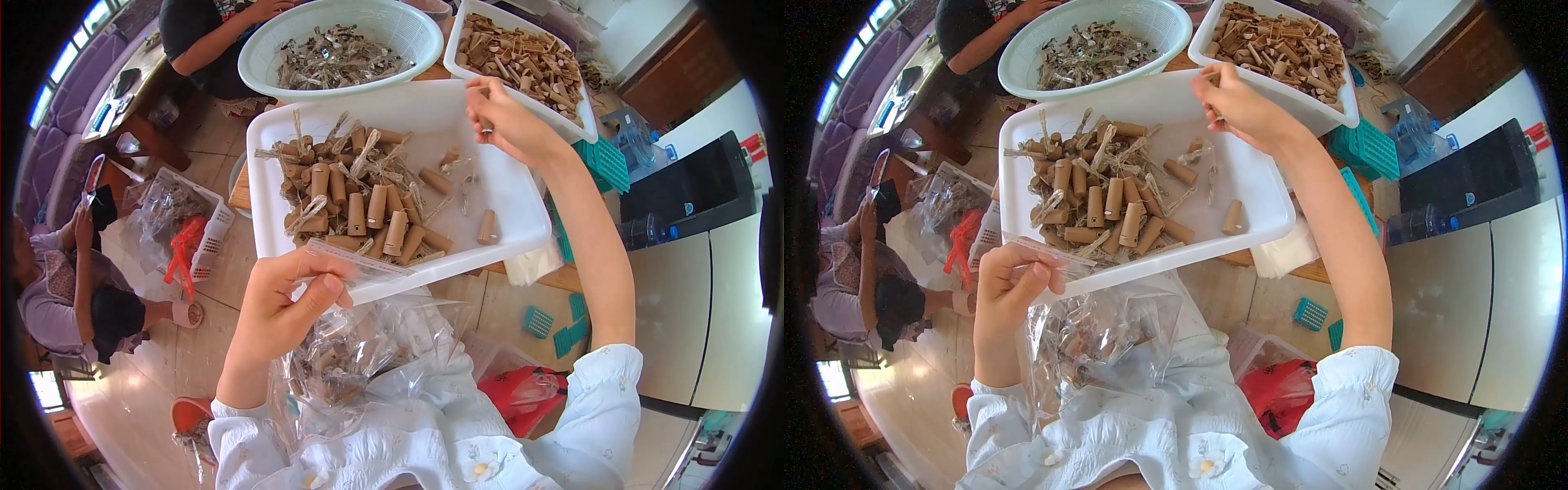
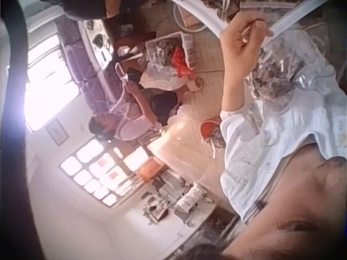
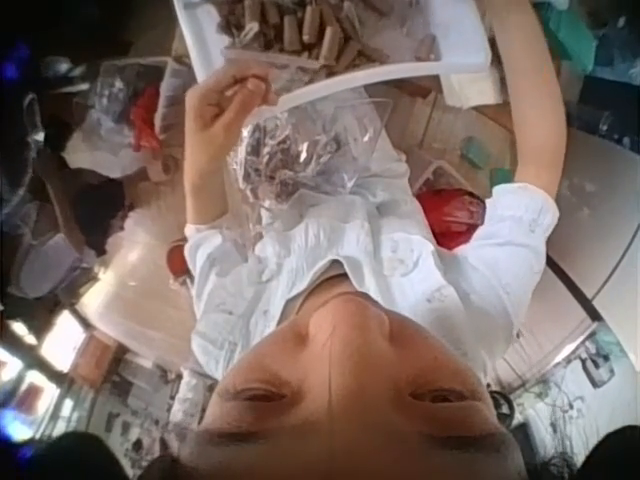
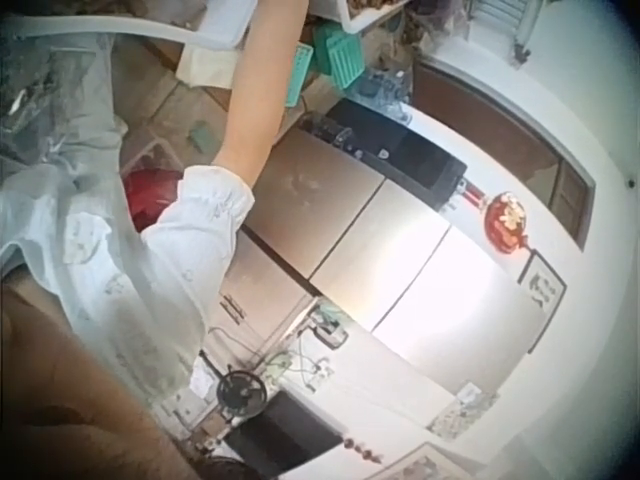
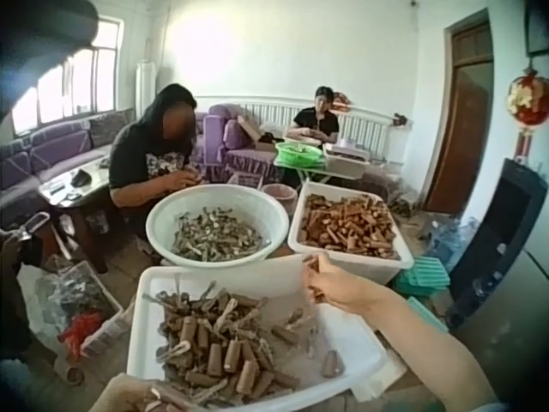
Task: The person assembles small cylindrical components by hand, inserting fiber bundles into plastic tubes, then packaging the assembled components into plastic bags.
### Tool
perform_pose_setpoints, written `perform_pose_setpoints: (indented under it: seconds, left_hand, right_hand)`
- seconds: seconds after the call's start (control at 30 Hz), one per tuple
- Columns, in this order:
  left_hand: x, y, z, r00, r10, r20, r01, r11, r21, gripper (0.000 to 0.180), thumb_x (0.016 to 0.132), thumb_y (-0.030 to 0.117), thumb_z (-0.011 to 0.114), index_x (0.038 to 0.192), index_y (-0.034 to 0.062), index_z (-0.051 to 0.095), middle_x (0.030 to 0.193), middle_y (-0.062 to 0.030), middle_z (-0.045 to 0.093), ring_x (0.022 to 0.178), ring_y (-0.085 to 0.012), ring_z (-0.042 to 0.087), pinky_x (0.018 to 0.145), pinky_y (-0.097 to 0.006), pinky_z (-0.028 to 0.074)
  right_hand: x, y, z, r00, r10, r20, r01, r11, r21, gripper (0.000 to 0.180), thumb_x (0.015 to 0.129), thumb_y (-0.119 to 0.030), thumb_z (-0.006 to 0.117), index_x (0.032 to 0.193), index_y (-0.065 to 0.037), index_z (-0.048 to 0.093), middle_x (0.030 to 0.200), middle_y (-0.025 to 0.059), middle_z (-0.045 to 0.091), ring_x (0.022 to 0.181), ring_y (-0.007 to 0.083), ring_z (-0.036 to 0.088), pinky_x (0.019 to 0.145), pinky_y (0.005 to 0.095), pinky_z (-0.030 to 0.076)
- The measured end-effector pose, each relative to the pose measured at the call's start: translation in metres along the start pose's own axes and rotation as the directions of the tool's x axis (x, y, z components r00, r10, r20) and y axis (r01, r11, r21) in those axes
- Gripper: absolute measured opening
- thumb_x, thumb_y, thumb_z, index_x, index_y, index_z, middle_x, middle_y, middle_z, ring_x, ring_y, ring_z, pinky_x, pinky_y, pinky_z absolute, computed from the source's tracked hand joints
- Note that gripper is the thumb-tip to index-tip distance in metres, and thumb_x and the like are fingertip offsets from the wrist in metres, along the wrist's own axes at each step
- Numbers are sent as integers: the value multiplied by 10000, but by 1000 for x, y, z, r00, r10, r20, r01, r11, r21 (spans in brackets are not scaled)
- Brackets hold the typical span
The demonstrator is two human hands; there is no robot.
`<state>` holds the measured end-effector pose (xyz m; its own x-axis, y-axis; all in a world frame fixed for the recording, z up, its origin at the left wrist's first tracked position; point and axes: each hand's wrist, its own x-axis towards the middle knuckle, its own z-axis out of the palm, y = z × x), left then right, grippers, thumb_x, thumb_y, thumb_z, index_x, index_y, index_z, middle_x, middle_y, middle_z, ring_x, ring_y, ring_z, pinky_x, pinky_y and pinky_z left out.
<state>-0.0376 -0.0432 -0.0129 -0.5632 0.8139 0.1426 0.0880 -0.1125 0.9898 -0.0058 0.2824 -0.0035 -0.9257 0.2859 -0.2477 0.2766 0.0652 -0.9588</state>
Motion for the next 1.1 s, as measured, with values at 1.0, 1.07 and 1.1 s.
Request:
perform_pose_setpoints:
  seconds: [1.0,1.07,1.1]
  left_hand:
    - [24,-3,33,998,-68,-7,69,985,161,196,882,144,491,928,8,625,1186,-132,502,982,-152,525,739,-257,441]
    - [23,-9,26,969,-135,207,173,968,-180,228,881,179,502,920,-12,621,1172,-137,511,1058,-188,493,796,-297,433]
    - [21,-8,23,970,-137,203,174,969,-178,228,881,179,502,920,-12,621,1172,-137,511,1058,-188,493,796,-297,433]
  right_hand:
    - [-75,-31,106,860,-507,-57,429,657,619,359,834,-207,597,1107,13,520,945,80,610,824,135,603,737,225,478]
    - [-78,-35,109,846,-528,-75,460,650,604,400,841,-220,578,1151,14,481,977,98,601,849,157,609,757,253,497]
    - [-80,-37,111,831,-547,-97,492,644,585,441,849,-232,559,1195,16,442,1009,116,592,874,180,616,777,282,515]
